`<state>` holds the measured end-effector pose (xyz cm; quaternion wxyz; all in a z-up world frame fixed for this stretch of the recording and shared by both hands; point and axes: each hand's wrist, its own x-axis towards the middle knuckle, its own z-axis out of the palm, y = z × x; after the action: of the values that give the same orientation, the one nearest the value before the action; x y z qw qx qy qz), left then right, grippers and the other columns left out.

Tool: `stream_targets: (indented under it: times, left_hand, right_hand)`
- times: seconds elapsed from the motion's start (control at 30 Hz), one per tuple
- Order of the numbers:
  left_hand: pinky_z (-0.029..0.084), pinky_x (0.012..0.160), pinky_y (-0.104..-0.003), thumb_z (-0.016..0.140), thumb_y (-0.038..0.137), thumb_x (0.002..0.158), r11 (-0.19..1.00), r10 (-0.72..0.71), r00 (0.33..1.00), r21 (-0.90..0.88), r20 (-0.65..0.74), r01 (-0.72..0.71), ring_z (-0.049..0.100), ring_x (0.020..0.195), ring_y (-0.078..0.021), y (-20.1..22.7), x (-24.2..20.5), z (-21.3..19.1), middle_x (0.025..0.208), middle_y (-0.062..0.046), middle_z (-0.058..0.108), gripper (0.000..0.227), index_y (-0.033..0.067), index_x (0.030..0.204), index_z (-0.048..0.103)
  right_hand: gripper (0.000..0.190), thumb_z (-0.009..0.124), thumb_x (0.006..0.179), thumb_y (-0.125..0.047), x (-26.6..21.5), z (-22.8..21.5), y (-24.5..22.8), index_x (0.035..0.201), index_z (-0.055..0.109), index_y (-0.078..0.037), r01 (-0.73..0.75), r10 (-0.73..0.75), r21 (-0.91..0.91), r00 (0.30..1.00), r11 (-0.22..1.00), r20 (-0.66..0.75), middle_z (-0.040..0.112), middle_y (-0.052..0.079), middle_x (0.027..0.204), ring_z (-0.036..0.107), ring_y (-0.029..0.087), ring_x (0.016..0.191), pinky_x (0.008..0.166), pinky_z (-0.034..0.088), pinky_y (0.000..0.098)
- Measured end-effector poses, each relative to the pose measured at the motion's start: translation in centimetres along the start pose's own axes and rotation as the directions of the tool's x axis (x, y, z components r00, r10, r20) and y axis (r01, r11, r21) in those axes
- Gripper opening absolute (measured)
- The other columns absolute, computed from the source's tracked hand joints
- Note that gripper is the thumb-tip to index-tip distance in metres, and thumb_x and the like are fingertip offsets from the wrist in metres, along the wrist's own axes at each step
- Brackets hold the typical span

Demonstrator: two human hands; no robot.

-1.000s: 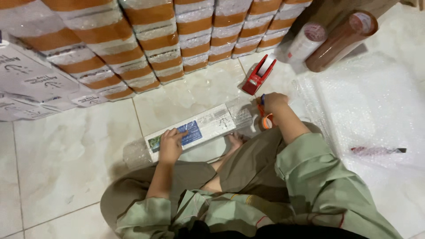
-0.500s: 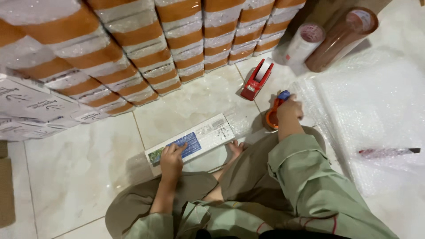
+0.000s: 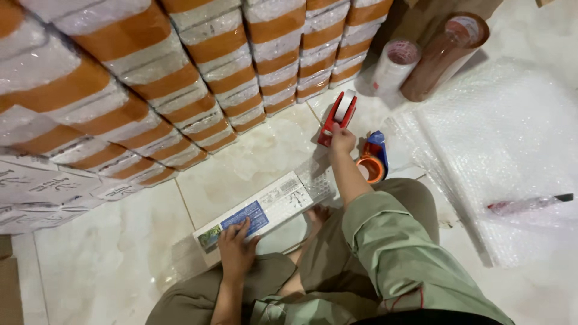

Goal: The person stacks multiple small boxes labeled 'Aquarium Top Filter' on the floor. They then sit down, wrap a single box in bubble wrap, and secure it with packing tape using a handheld dispenser.

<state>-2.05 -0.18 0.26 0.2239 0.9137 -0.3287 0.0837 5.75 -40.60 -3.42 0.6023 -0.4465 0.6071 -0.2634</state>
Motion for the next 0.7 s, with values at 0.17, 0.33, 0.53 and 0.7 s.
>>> stream_targets:
  times: [0.17, 0.33, 0.53, 0.7]
  left_hand:
    - [0.038, 0.075, -0.04, 0.061, 0.05, 0.082, 1.0, -0.006, 0.999, -0.025, -0.048, 0.005, 0.048, 0.087, -0.0233, 0.3, 0.2, -0.1, 0.096, 0.001, 0.053, 0.051, 0.0196, 0.123, 0.061]
    - [0.036, 0.073, -0.04, 0.064, 0.045, 0.081, 0.998, 0.023, 0.997, -0.056, -0.073, -0.027, 0.049, 0.085, -0.0235, 0.7, 0.3, -0.6, 0.096, 0.0, 0.056, 0.05, 0.0184, 0.123, 0.06]
    - [0.043, 0.076, -0.035, 0.075, 0.04, 0.07, 0.989, -0.038, 0.994, -0.148, -0.104, 0.022, 0.06, 0.08, -0.0268, 0.5, 0.2, -0.4, 0.088, -0.003, 0.061, 0.049, 0.0177, 0.113, 0.068]
    - [0.046, 0.076, -0.036, 0.08, 0.034, 0.066, 0.981, -0.059, 0.985, -0.19, -0.159, 0.028, 0.063, 0.081, -0.0261, 1.0, 0.5, -0.9, 0.086, -0.004, 0.064, 0.046, 0.0163, 0.108, 0.07]
  right_hand:
    - [0.012, 0.063, 0.068, 0.0, -2.6, 0.4, 1.4, 0.06, 0.055, -0.003, -0.121, 0.123, 0.646, 0.992, 0.753, 0.044, 0.057, 0.011, 0.059, 0.057, 0.021, 0.047, 0.04, 0.046, 0.0266]
    - [0.012, 0.061, 0.089, -0.005, -3.8, -0.1, 3.5, 0.081, 0.057, 0.004, -0.292, 0.206, 0.582, 0.956, 0.759, 0.211, 0.055, 0.013, 0.064, 0.063, 0.024, 0.062, 0.054, 0.058, 0.0256]
    - [0.012, 0.066, 0.084, -0.009, -2.5, -1.6, 4.1, 0.08, 0.058, -0.001, -0.092, 0.055, 0.132, 0.963, 0.987, 0.262, 0.053, 0.009, 0.058, 0.054, 0.017, 0.042, 0.034, 0.05, 0.0327]
    - [0.011, 0.066, 0.087, -0.014, -9.1, -3.7, -2.9, 0.077, 0.065, -0.008, 0.73, -0.686, -0.14, 0.679, 0.669, 0.262, 0.06, 0.011, 0.057, 0.057, 0.025, 0.051, 0.05, 0.045, 0.0312]
